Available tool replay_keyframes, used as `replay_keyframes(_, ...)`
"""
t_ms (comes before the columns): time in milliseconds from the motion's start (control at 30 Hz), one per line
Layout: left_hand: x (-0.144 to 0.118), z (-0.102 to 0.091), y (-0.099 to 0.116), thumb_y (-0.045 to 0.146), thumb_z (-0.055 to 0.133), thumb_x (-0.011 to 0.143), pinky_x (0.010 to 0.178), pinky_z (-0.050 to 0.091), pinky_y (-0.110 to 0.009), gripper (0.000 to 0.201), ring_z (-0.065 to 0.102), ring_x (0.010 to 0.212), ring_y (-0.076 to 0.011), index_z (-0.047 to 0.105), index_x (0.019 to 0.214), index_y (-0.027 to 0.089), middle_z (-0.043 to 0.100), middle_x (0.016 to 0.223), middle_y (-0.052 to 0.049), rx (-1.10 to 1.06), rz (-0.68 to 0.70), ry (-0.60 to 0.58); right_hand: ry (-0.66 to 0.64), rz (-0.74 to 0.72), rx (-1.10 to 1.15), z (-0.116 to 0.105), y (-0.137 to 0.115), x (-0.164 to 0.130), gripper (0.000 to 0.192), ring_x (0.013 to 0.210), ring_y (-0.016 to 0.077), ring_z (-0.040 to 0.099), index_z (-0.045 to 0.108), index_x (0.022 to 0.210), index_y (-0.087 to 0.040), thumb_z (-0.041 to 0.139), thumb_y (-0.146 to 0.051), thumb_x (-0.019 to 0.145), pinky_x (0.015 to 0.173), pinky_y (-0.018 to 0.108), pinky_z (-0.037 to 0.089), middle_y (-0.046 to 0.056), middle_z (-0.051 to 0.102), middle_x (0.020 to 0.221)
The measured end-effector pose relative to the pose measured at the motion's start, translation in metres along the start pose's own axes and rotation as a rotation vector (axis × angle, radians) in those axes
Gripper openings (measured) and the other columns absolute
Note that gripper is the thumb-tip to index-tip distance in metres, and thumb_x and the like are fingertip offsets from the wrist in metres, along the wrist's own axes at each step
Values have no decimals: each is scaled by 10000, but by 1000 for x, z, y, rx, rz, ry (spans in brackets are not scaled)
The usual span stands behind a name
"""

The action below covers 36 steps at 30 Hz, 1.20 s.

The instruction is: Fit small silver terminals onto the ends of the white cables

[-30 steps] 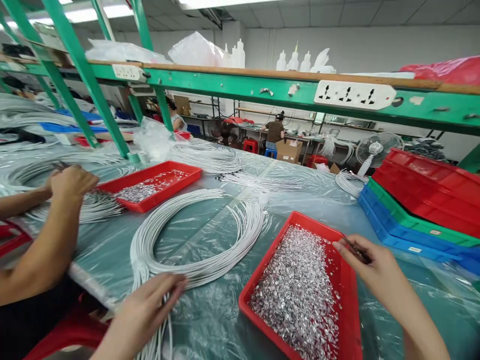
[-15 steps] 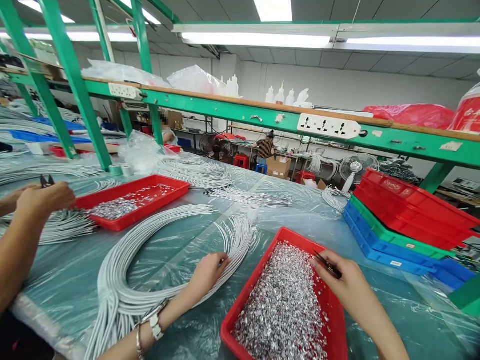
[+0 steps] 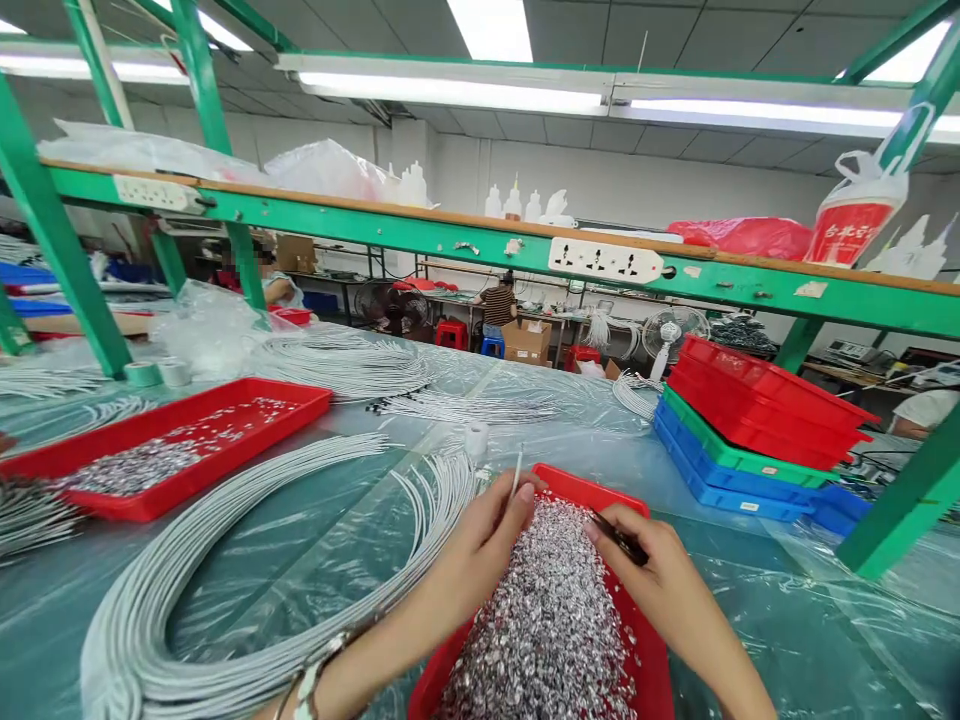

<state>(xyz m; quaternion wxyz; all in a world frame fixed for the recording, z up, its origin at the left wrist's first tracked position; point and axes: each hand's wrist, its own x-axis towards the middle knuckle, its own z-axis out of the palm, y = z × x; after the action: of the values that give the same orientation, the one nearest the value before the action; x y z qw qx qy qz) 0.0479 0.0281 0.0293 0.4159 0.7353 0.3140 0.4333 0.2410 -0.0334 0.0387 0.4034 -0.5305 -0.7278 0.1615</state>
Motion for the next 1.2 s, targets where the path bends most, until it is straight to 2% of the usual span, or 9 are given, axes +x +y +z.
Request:
replay_keyframes(100, -7, 16, 20, 518, 308, 997, 598, 347, -265, 383, 401, 643, -149, 517, 997, 197, 415, 685, 26, -73, 36, 18, 15, -11, 23, -2, -7, -3, 298, 584, 155, 385, 440, 717, -196, 449, -340, 978, 528, 250, 254, -40, 393, 636)
replay_keyframes(267, -27, 27, 23, 581, 387, 968, 526, 260, -275, 365, 301, 560, -139, 462, 1047, 233, 351, 640, 54, -274, -1, 54, 49, 5, 71, -7, -14, -12, 274, 579, 162, 420, 504, 736, -199, 478, -338, 972, 524, 249, 289, -34, 435, 636)
replay_keyframes(367, -35, 26, 29, 620, 424, 940, 515, 237, -281, 388, 262, 533, -129, 478, 905, 237, 342, 601, 60, -367, -34, 3, 93, 49, 133, -6, -17, -22, 164, 785, 219, 559, 602, 984, -227, 547, -380, 964, 694, 279, 430, 12, 587, 824)
replay_keyframes(433, -38, 24, 35, 629, 458, 921, 506, 230, -283, 412, 252, 531, -125, 488, 818, 231, 340, 602, 53, -422, -49, -47, 119, 92, 186, -4, -20, -30, 238, 946, 261, 570, 578, 1159, -276, 557, -411, 964, 848, 349, 455, 36, 617, 964)
replay_keyframes(533, -39, 21, 41, 640, 497, 893, 480, 191, -288, 426, 216, 514, -123, 501, 776, 231, 302, 600, 53, -496, -115, -148, 110, 144, 243, -1, -28, -40, 271, 1059, 286, 547, 565, 1221, -319, 504, -451, 992, 927, 411, 450, 56, 613, 1092)
replay_keyframes(633, -39, 19, 42, 642, 493, 895, 471, 179, -291, 421, 202, 481, -117, 519, 788, 235, 301, 554, 61, -531, -158, -235, 74, 139, 254, 1, -37, -45, 274, 1040, 286, 575, 587, 1201, -321, 474, -481, 1009, 887, 399, 489, 62, 623, 1107)
replay_keyframes(800, -39, 18, 42, 637, 504, 895, 479, 200, -287, 434, 213, 468, -110, 524, 767, 223, 313, 525, 67, -547, -159, -296, 32, 171, 265, 3, -47, -47, 286, 1017, 266, 596, 610, 1176, -358, 469, -542, 1009, 810, 342, 506, 30, 642, 1086)
replay_keyframes(967, -42, 17, 46, 611, 509, 910, 495, 177, -256, 435, 216, 515, -101, 512, 783, 195, 298, 572, 67, -601, -216, -328, 14, 216, 247, 1, -49, -46, 222, 1051, 253, 572, 611, 1161, -377, 472, -464, 1011, 742, 302, 494, 3, 634, 1055)
replay_keyframes(1200, -41, 17, 44, 521, 461, 966, 528, 253, -222, 372, 266, 569, -109, 602, 847, 199, 333, 633, 47, -580, -51, -274, 15, 189, 191, -2, -48, -47, 182, 999, 232, 572, 593, 1147, -438, 474, -451, 1009, 717, 281, 495, -33, 633, 1038)
